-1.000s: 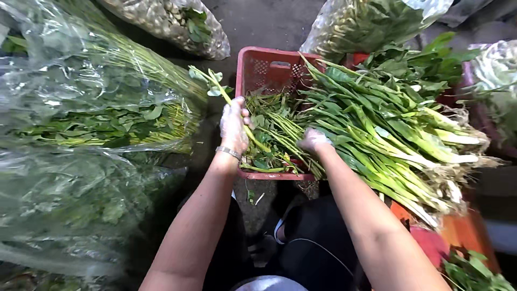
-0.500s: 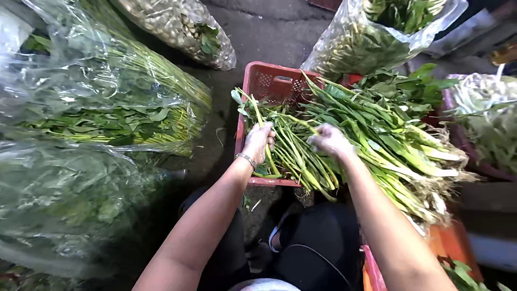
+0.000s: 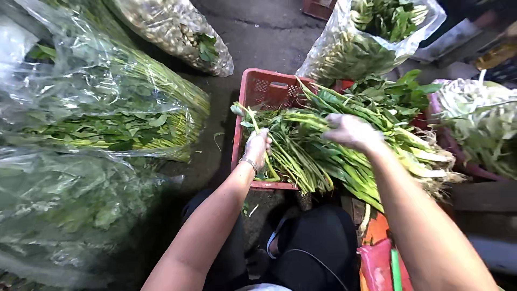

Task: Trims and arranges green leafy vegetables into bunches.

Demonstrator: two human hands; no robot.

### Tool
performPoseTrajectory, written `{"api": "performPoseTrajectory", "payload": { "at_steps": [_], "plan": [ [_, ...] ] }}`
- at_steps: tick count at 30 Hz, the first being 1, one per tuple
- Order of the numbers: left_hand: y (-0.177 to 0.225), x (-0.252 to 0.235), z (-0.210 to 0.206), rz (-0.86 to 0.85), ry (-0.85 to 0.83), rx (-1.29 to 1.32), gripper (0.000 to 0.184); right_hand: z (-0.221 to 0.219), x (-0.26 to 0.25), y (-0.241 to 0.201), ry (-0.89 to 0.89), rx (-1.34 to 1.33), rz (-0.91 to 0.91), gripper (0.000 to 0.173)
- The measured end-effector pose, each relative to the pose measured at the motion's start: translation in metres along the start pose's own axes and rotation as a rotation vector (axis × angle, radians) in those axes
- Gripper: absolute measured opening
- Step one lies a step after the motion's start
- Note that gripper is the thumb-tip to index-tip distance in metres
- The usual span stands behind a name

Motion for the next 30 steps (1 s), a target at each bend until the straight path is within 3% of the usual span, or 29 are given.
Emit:
{"api": "performPoseTrajectory", "payload": {
  "at_steps": [2,4,8,13,17,20,23,26,28,30],
  "plan": [
    [0.009,0.006,0.000,-0.049,0.017,0.028,0.025,0.045,0.025,0.008,0.146,-0.166,0.072,0.035],
    [0.015,0.006,0.000,-0.107,0.044,0.050,0.023,0.051,0.038,0.018,0.204,-0.401,0.114,0.038],
    [0.026,0.024,-0.012,-0.214,-0.037,-0.002,0.028,0.010,0.039,0.011,0.354,-0.811,0.132,0.039],
    [0.031,0.041,-0.018,-0.380,-0.149,-0.112,0.028,-0.064,0.026,-0.043,0.403,-1.255,0.168,0.029],
    [0.036,0.036,-0.012,-0.394,-0.147,-0.250,0.032,-0.099,0.016,-0.075,0.407,-1.191,0.201,0.030],
    [0.046,0.030,0.000,-0.337,-0.091,-0.307,0.044,-0.104,0.016,-0.093,0.237,-1.051,0.313,0.033],
    [0.057,0.028,0.015,-0.299,-0.078,-0.297,0.052,-0.092,0.017,-0.090,0.100,-0.985,0.301,0.040],
    [0.072,0.030,0.029,-0.295,-0.096,-0.208,0.044,-0.080,0.014,-0.064,0.383,-0.955,0.260,0.034],
    [0.078,0.029,0.035,-0.299,-0.152,-0.084,0.028,-0.077,0.019,-0.060,0.518,-0.780,0.412,0.025],
    [0.079,0.027,0.035,-0.296,-0.245,0.013,0.021,-0.080,0.026,-0.078,0.541,-0.592,0.633,0.031]
  ]
}}
Point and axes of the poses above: each hand's wrist, its own x-axis away from the middle knuckle, its own z-axis out of the back of the hand, y = z × x, the point moved 3 cm from there along -x, towards the middle knuckle, and after that the axes turned 1 degree about y, right-handed, at the moved point
